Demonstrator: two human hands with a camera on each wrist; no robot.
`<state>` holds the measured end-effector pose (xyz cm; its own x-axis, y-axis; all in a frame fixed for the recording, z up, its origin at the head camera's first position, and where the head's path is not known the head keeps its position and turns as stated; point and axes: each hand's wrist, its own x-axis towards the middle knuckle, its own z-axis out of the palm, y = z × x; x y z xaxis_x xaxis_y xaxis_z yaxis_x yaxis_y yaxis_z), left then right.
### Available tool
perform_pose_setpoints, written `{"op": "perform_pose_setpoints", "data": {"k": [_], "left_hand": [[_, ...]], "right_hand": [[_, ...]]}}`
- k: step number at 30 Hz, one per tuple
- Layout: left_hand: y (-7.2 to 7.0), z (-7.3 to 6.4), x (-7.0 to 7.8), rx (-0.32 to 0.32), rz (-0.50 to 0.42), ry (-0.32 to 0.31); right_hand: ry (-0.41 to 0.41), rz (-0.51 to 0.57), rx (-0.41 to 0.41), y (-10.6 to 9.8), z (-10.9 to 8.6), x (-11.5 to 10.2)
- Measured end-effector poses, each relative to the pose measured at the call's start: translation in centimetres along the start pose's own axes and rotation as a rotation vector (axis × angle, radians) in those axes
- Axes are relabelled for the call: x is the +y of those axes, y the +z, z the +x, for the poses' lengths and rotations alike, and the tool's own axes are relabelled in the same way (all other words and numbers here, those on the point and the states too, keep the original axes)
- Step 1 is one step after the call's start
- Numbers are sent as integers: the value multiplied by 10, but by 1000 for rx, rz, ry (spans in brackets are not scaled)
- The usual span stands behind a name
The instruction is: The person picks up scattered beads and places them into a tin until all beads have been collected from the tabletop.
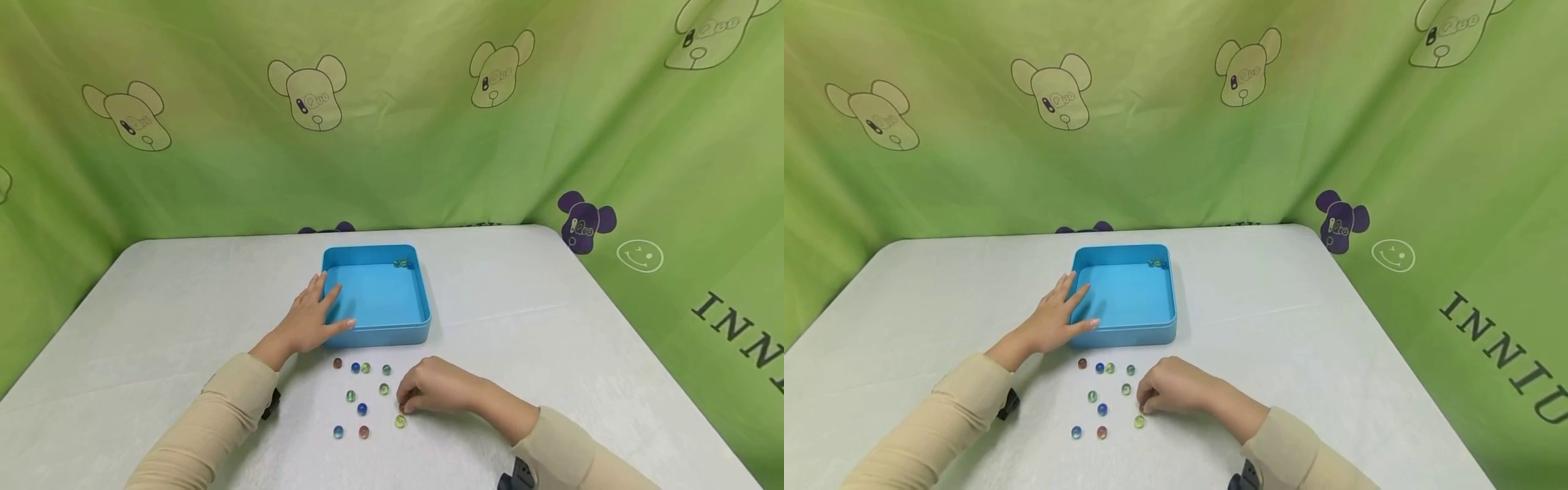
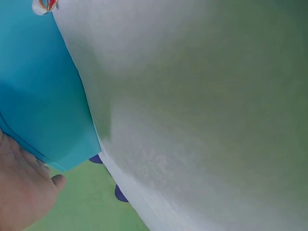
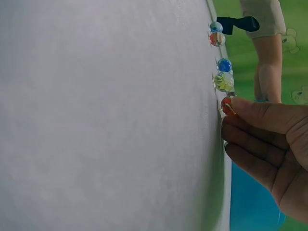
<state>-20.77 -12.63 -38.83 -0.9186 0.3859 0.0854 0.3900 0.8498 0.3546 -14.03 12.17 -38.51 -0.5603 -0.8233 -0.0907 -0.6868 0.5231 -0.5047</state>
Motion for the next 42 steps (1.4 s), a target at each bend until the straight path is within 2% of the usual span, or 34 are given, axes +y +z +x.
{"op": "perform_pose_setpoints", "data": {"k": [5, 10, 20, 28, 34, 42], "left_hand": [[0, 0, 0, 5, -1, 2], [-1, 0, 0, 1, -4, 0], [-3, 0, 2, -11, -7, 0], [-1, 0, 2, -10, -4, -2], [-1, -1, 1, -7, -11, 2], [-1, 0, 1, -1, -1, 2]], "right_hand": [[31, 100, 4, 0, -1, 4], [24, 160, 15, 1, -2, 5], [13, 253, 102, -3, -3, 6], [15, 284, 173, -12, -3, 7], [-14, 287, 226, -16, -3, 9], [24, 330, 289, -19, 0, 11]]}}
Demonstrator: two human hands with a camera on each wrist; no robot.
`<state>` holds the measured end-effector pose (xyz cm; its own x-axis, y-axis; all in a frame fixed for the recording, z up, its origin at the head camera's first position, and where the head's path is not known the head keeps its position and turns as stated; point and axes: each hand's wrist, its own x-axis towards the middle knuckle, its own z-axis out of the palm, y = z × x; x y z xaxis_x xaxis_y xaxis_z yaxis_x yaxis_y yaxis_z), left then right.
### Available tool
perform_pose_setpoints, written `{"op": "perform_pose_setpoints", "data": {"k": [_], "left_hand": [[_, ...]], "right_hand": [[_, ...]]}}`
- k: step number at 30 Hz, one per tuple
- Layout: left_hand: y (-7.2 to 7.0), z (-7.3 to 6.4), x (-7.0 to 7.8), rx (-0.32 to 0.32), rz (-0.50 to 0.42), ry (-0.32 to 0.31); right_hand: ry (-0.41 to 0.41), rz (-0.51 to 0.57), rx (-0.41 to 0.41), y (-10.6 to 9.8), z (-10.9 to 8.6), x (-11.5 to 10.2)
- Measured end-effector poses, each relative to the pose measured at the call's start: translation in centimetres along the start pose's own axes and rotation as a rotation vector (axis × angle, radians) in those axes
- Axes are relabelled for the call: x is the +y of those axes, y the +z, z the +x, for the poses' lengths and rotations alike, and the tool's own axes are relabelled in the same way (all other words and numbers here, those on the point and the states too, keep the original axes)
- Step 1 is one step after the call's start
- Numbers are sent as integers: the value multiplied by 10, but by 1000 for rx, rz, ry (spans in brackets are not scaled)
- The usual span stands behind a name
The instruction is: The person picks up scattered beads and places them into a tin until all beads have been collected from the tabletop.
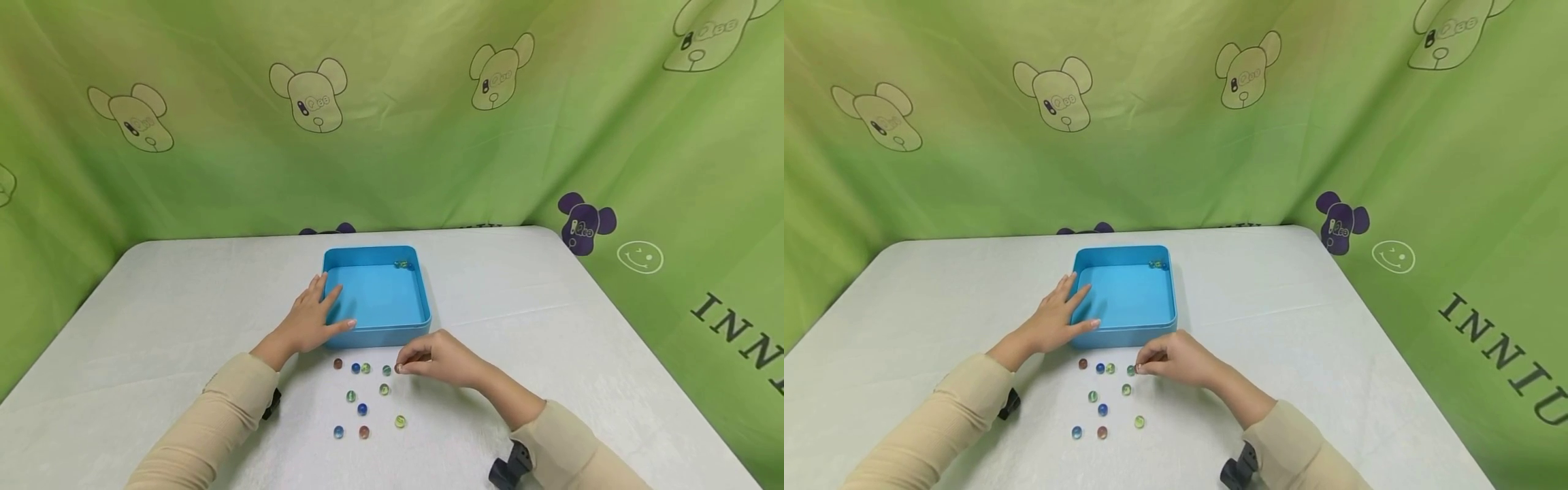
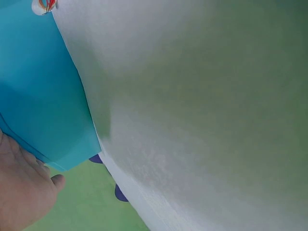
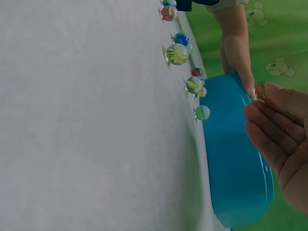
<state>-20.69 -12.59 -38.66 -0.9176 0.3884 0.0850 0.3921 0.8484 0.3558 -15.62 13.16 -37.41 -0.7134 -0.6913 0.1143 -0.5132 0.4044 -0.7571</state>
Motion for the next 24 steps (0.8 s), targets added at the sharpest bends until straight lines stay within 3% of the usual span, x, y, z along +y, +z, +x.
{"op": "perform_pose_setpoints", "data": {"k": [24], "left_hand": [[2, 0, 1, -8, -6, -14]], "right_hand": [[59, 175, 126, -6, 9, 6]]}}
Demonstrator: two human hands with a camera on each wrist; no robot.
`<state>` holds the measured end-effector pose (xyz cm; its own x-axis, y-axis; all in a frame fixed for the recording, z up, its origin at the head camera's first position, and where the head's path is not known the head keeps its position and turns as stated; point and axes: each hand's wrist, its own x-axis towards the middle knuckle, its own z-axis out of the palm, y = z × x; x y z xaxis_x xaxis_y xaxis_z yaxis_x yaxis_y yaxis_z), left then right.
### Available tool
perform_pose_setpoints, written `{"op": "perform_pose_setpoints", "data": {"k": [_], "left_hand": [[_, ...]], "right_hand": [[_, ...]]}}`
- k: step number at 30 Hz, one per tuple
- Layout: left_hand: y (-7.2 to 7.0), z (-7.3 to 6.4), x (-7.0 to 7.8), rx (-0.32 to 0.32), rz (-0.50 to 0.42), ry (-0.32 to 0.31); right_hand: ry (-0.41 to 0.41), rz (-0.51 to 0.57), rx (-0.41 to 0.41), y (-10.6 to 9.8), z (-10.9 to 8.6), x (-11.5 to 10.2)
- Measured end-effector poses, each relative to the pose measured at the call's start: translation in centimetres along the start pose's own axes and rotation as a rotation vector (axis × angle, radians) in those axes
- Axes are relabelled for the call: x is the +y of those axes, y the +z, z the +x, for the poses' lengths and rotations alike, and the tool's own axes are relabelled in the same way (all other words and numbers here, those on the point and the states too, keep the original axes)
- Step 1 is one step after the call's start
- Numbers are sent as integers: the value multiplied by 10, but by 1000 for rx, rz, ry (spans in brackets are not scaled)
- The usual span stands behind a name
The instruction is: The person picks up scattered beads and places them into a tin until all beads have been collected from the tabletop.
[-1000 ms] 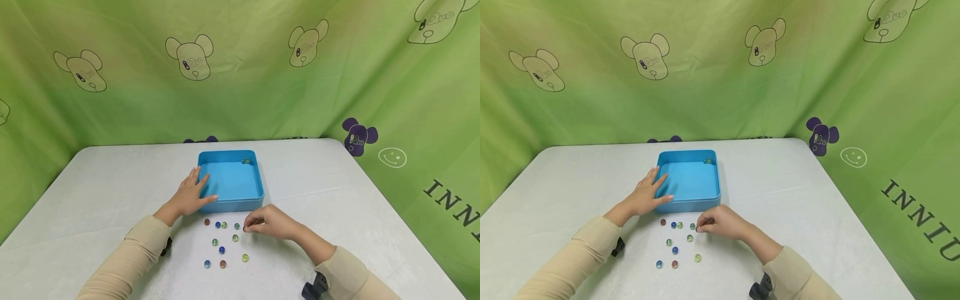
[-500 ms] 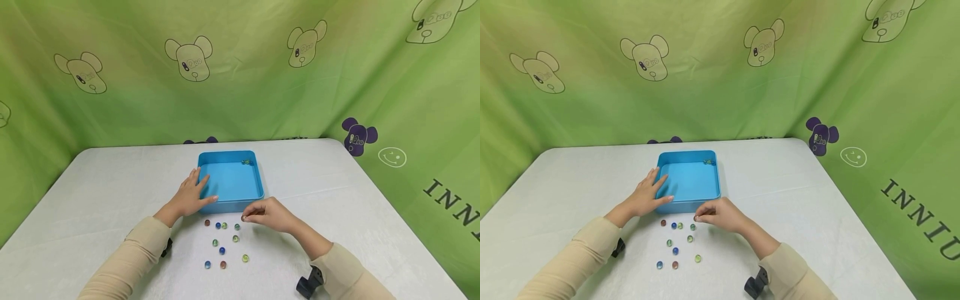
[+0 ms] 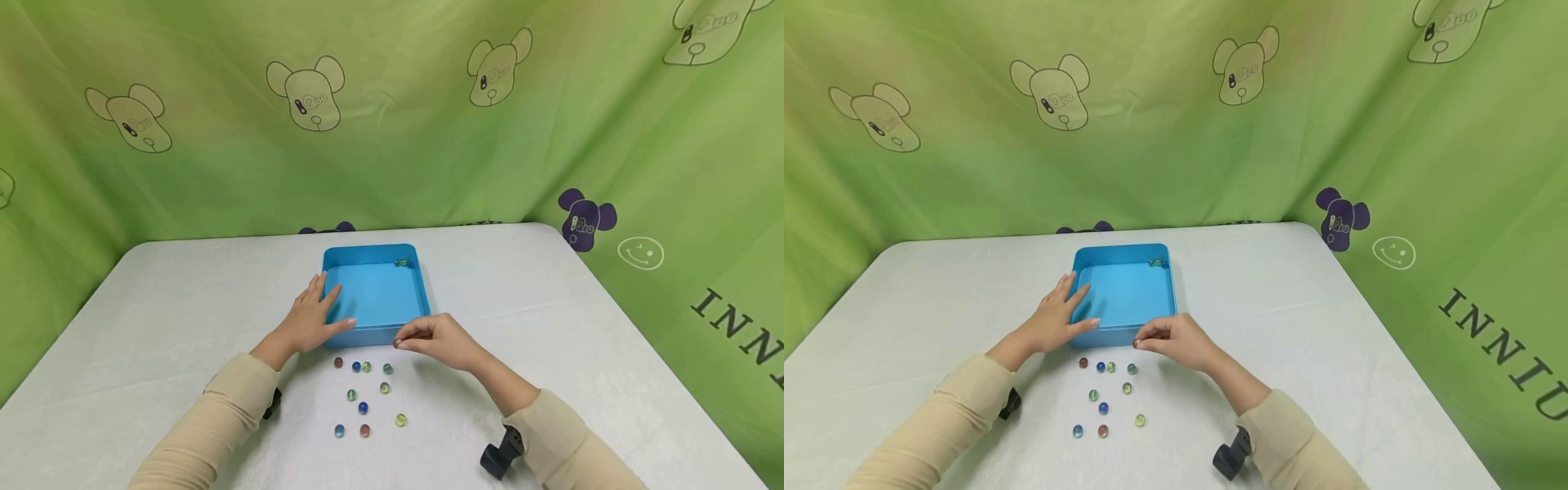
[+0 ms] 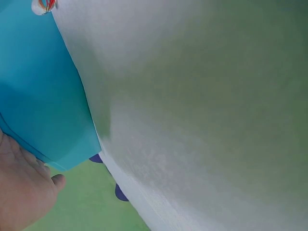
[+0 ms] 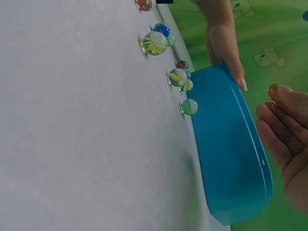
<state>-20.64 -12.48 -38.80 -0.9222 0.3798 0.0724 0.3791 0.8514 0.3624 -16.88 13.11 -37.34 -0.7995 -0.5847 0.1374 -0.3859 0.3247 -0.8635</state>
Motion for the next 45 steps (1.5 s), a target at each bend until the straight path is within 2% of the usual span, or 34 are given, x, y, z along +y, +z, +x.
{"op": "perform_pose_setpoints", "data": {"k": [8, 18, 26, 31, 37, 41, 45], "left_hand": [[-1, 0, 0, 15, -1, 5], [0, 0, 0, 1, -1, -4], [-1, 0, 0, -4, -4, -3], [-2, 0, 0, -5, -4, -6], [-1, 1, 0, -5, 1, -4], [0, 0, -1, -5, 1, -6], [-1, 0, -1, -4, -5, -6]], "right_hand": [[30, -21, 37, -3, 9, 2], [33, -24, 50, -2, 18, 3], [35, -15, 84, 1, 20, -21], [55, -9, 112, 2, 23, -27], [40, 3, 140, 2, 32, -13], [41, 6, 137, 1, 39, 2], [35, -11, 130, 0, 45, 7]]}}
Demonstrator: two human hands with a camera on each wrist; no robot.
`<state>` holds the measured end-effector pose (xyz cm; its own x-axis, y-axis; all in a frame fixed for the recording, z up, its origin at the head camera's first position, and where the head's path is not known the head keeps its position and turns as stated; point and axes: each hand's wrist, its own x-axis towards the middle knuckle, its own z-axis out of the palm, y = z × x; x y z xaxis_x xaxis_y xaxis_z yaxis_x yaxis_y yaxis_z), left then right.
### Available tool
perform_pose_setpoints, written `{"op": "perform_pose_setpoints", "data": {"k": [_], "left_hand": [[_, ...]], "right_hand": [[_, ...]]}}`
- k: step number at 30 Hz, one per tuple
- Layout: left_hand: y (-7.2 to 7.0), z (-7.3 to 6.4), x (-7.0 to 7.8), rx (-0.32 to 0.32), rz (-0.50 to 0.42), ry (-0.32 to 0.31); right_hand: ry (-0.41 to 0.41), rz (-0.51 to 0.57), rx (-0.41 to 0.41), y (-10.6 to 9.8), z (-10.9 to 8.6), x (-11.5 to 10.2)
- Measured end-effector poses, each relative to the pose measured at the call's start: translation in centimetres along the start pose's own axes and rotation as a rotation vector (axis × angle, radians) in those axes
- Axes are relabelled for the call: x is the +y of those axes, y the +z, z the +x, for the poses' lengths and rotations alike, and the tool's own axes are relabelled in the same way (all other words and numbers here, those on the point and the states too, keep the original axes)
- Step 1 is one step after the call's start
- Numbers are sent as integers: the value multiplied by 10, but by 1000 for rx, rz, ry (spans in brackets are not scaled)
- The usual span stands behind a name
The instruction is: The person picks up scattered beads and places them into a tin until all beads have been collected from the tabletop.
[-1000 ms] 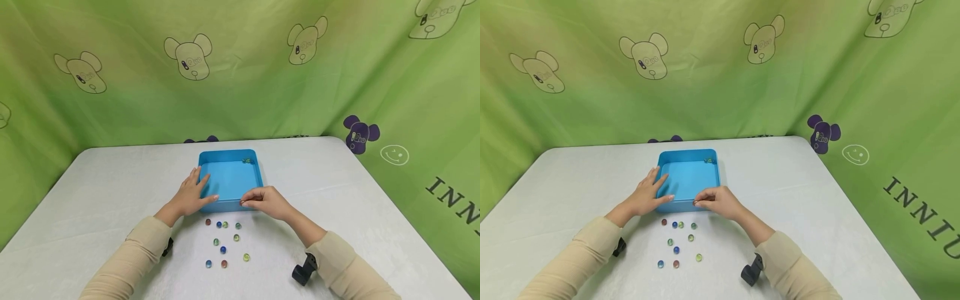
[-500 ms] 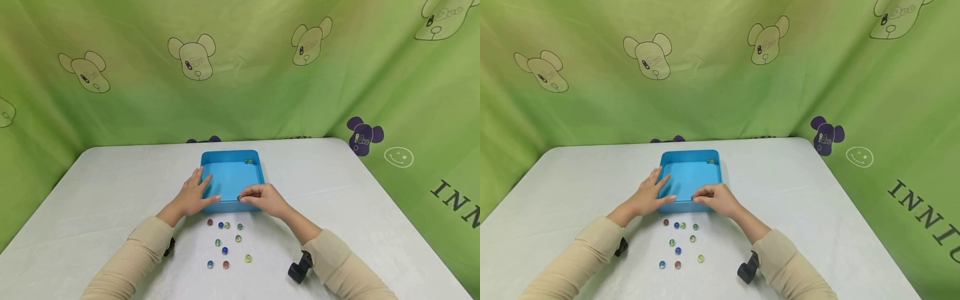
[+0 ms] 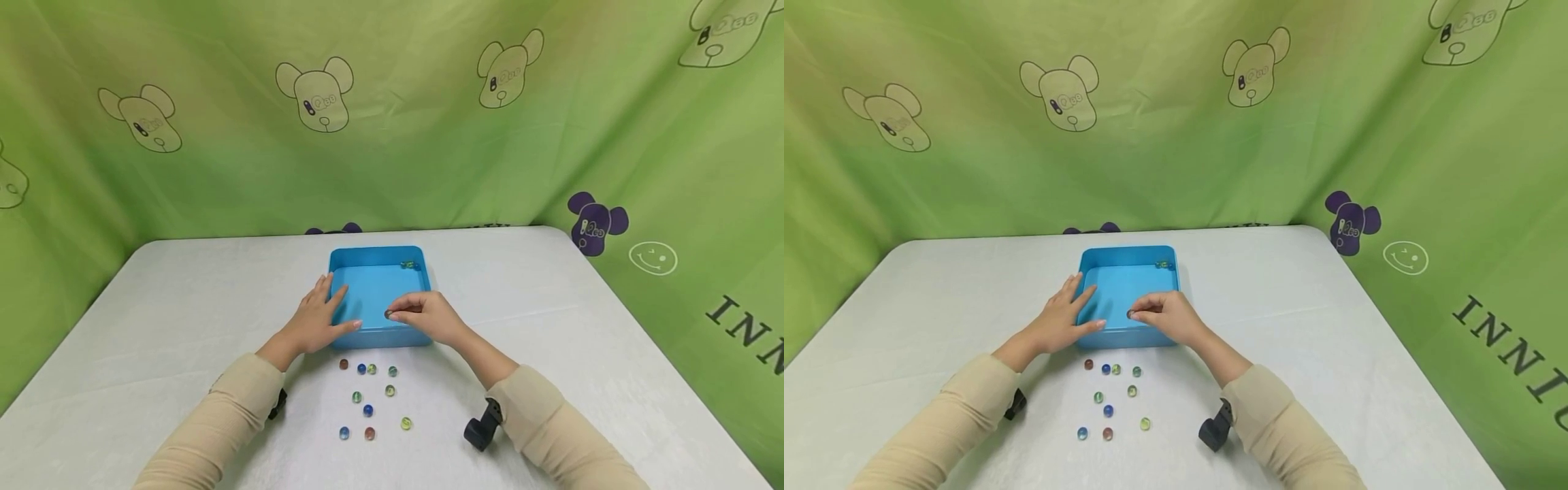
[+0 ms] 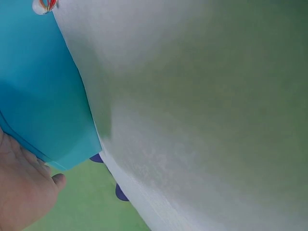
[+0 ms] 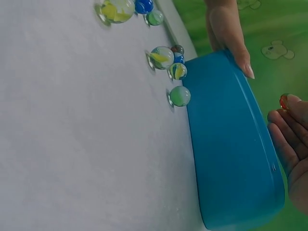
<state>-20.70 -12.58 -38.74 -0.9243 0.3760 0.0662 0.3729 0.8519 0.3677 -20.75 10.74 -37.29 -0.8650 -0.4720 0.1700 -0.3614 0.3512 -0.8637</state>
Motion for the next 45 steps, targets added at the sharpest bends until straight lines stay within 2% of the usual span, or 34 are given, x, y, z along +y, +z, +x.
{"op": "perform_pose_setpoints", "data": {"k": [10, 12, 17, 19, 22, 30, 34, 39, 45], "left_hand": [[0, 0, 0, -5, 6, -8], [0, 0, 0, -8, 3, -9], [1, 0, 0, -9, 0, -3], [1, 1, 0, -9, 1, 0], [0, 1, 0, -9, 0, -1], [1, 0, -1, -7, 8, 0], [1, 1, -1, -7, 6, 1], [2, 0, 0, -2, 12, -1], [1, 0, 1, 3, 5, -3]], "right_hand": [[-18, -36, -9, -2, 11, -1], [-22, -55, -11, -2, 9, -10], [-44, -112, -24, -3, 13, -7], [-53, -139, -31, -4, 18, 3], [-55, -192, -41, -3, 23, 4], [-112, -258, -115, -4, 34, 10], [-111, -338, -147, -3, 40, 11], [-56, -457, -176, 1, 49, 13], [-77, -536, -212, 3, 53, 13]]}}
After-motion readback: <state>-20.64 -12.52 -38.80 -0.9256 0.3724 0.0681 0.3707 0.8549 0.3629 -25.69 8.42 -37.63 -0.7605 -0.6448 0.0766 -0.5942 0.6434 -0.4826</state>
